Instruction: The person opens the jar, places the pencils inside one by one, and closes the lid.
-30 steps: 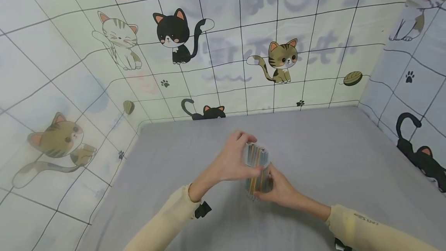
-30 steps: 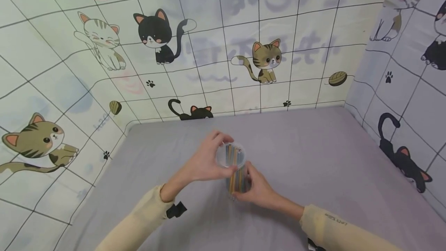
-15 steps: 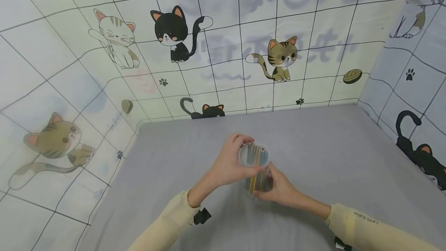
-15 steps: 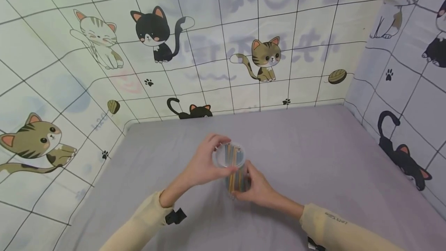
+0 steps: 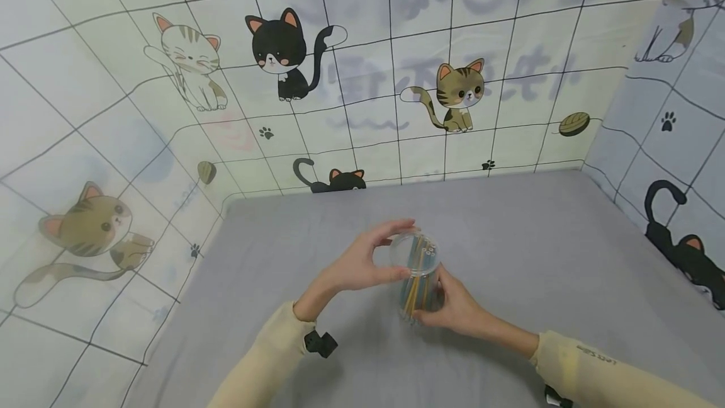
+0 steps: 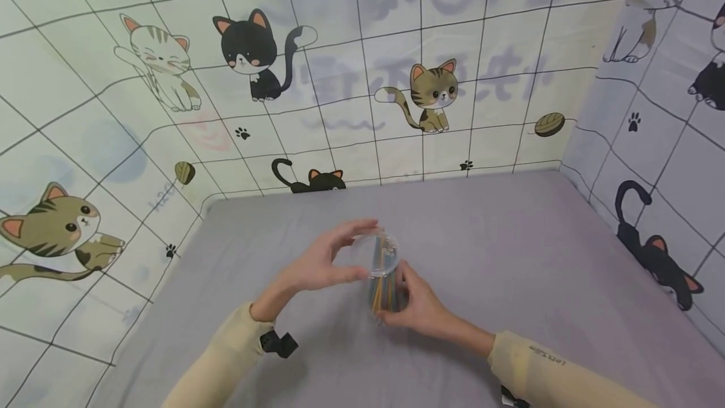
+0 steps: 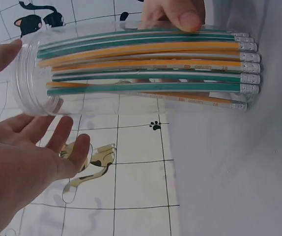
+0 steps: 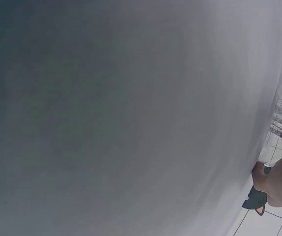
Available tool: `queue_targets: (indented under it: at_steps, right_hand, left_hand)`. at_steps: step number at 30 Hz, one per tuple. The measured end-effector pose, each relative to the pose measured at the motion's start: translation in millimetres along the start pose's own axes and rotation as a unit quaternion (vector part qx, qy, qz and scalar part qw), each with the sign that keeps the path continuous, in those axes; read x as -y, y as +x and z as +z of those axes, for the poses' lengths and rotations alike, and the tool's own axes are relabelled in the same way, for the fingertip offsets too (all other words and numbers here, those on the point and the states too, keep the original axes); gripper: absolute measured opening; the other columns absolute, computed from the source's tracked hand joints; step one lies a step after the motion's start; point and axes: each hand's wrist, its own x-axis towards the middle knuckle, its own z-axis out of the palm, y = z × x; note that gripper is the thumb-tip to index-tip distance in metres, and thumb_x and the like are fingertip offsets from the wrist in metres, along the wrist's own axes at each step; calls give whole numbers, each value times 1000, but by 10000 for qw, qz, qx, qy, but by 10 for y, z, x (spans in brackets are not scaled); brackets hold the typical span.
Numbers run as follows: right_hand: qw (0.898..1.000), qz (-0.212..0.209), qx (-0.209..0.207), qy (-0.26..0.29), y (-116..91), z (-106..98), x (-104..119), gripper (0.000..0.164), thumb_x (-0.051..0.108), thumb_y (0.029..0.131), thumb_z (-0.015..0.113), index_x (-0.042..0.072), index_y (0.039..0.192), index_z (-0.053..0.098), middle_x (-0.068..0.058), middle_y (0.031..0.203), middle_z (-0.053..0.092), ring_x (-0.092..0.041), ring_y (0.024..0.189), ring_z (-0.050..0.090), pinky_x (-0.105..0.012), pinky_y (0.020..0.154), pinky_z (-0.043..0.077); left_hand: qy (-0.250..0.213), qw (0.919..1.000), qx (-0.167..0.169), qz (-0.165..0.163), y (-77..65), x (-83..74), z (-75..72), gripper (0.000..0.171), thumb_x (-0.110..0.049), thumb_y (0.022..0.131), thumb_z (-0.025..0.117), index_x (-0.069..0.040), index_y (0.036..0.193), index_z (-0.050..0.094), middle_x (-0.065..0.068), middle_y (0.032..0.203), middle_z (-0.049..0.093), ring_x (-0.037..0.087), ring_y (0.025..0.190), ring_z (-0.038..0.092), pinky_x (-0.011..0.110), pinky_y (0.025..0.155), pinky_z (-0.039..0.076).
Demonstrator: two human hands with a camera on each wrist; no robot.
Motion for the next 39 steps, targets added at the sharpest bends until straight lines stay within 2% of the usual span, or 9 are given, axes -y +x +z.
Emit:
queue_targets:
  at_steps: [9, 13, 18, 21, 25, 29, 31, 34, 39]
  right_hand:
    - [9999, -135, -8, -38, -5, -11, -14, 76, 16, 73, 88, 10, 135, 45, -9, 133, 57, -22, 110, 56, -51, 83, 50]
    - [9999, -108, -19, -55, -6, -16, 2, 80, 17, 73, 88, 8, 139, 43, -5, 128, 58, -19, 106, 56, -43, 81, 50]
    - [9999, -51, -77, -138, 10, -31, 15, 73, 17, 72, 88, 9, 131, 45, 1, 114, 59, -17, 97, 54, -36, 78, 50]
    - [9999, -23, -53, -138, 9, -27, 15, 70, 18, 72, 89, 9, 127, 46, 1, 114, 59, -17, 98, 55, -36, 78, 50]
    - [9998, -165, -100, -78, 11, -21, 8, 59, 15, 71, 89, 11, 114, 48, 1, 109, 60, -15, 93, 55, -33, 75, 50]
    - [9990, -364, -243, -105, 18, -15, 2, 59, 14, 70, 90, 13, 112, 49, 1, 116, 61, -14, 94, 54, -32, 75, 49]
    - [9989, -404, -231, -106, 19, -12, 4, 60, 15, 70, 90, 14, 114, 49, 1, 118, 60, -13, 94, 53, -31, 75, 49]
    - [9991, -403, -140, -28, 14, -9, 0, 56, 14, 72, 89, 12, 110, 48, 0, 114, 59, -14, 91, 52, -32, 72, 48]
    - [9996, -283, -7, 28, 1, 0, -7, 73, 14, 73, 88, 9, 133, 46, -4, 125, 60, -16, 103, 57, -36, 78, 52]
  left_hand:
    - [690, 9906, -1181, -3, 30, -121, 253, 86, -19, 70, 92, -2, 141, 47, 11, 127, 58, 24, 119, 51, 47, 99, 42]
    - [424, 9951, -894, 89, 54, -104, 198, 83, -14, 73, 90, -3, 142, 45, 11, 129, 60, 20, 121, 52, 43, 100, 41]
    - [-248, 9989, 320, 257, 116, -41, 1, 80, -7, 84, 80, -8, 151, 36, 10, 143, 54, 14, 136, 42, 50, 108, 34]
    - [-342, 9971, 668, 133, 122, -35, -41, 83, -5, 86, 76, -11, 155, 30, 7, 148, 49, 14, 141, 35, 54, 111, 29]
    - [144, 9998, 16, -159, 82, -85, 71, 90, -18, 81, 83, -11, 155, 32, 4, 145, 49, 16, 136, 40, 48, 109, 33]
    - [702, 9927, -939, -270, 57, -141, 222, 93, -27, 70, 92, -5, 145, 43, 7, 134, 55, 18, 124, 49, 41, 101, 41]
    - [803, 9899, -1157, -178, 51, -144, 255, 90, -25, 67, 94, -2, 140, 46, 8, 129, 58, 19, 120, 51, 40, 98, 43]
    - [617, 9924, -1066, -36, 48, -111, 235, 85, -19, 69, 93, -3, 139, 46, 8, 128, 61, 18, 120, 53, 40, 97, 43]
    - [-254, 9996, -115, -70, 63, -24, 99, 82, -10, 79, 85, -12, 148, 40, 1, 140, 56, 12, 133, 45, 50, 105, 36]
